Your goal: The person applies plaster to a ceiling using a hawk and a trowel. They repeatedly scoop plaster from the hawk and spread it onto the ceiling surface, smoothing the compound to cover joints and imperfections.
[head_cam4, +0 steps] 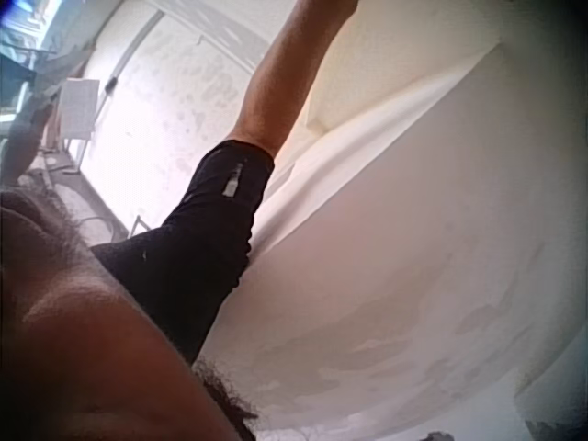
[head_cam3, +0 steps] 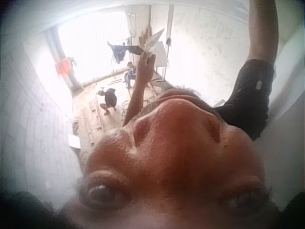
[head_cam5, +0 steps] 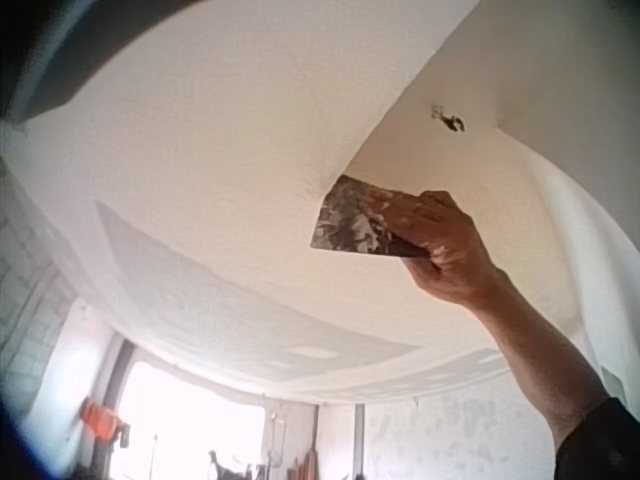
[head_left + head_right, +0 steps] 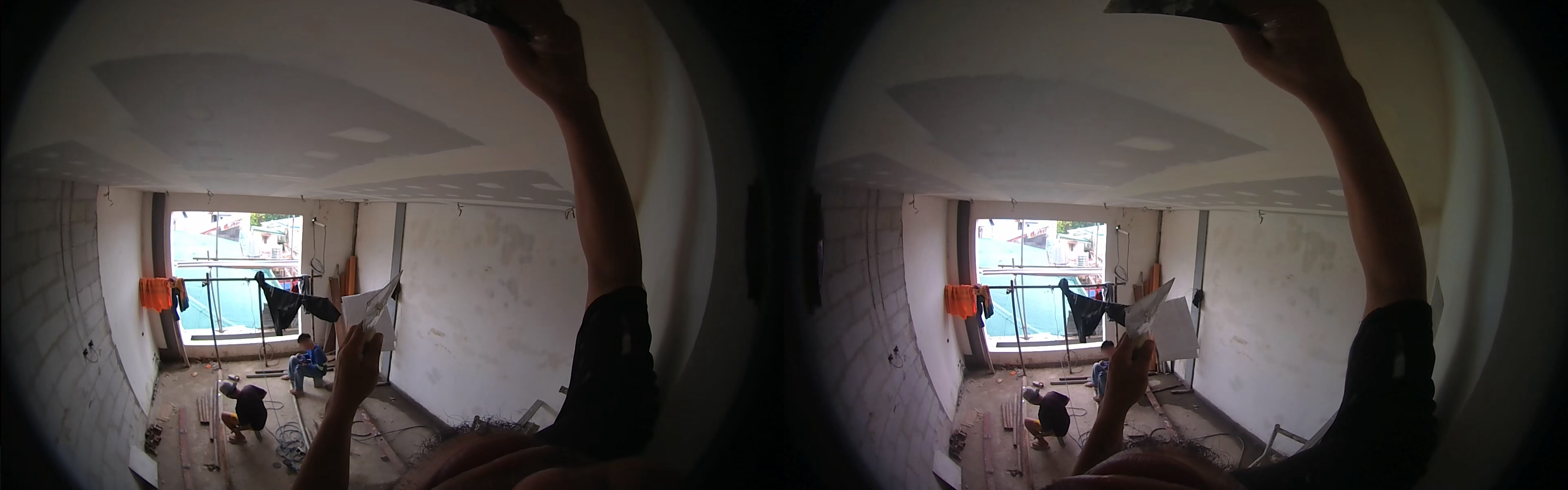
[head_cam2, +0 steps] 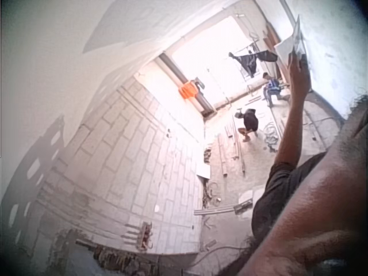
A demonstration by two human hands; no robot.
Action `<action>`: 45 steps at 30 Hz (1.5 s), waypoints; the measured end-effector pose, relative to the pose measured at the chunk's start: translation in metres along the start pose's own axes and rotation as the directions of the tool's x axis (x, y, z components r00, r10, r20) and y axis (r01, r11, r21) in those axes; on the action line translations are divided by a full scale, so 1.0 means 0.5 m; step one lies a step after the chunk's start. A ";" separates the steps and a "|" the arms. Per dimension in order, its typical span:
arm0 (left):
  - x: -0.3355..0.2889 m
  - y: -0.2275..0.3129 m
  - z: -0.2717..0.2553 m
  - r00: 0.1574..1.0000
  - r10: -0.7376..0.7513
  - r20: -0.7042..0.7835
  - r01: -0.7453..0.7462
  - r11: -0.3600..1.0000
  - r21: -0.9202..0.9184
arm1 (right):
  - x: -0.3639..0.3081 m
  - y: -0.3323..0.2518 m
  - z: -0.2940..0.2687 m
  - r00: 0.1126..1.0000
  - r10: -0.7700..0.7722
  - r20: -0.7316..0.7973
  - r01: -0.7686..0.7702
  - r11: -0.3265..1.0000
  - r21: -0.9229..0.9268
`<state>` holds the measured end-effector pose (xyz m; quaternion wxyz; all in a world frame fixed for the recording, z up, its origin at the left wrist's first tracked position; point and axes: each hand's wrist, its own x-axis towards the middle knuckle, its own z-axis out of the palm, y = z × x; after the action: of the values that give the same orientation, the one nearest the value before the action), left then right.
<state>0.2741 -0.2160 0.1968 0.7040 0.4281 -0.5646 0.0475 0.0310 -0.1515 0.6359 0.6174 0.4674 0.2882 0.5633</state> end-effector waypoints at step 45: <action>-0.022 0.112 0.011 0.947 -0.185 0.263 0.272 0.897 -0.349 | -0.192 0.008 -0.099 0.907 0.376 0.189 -0.340 0.920 -0.195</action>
<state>0.2352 -0.1798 0.2185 0.7064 0.3497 -0.5838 -0.1946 -0.0334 -0.2318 0.6037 0.5667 0.5222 0.0807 0.6322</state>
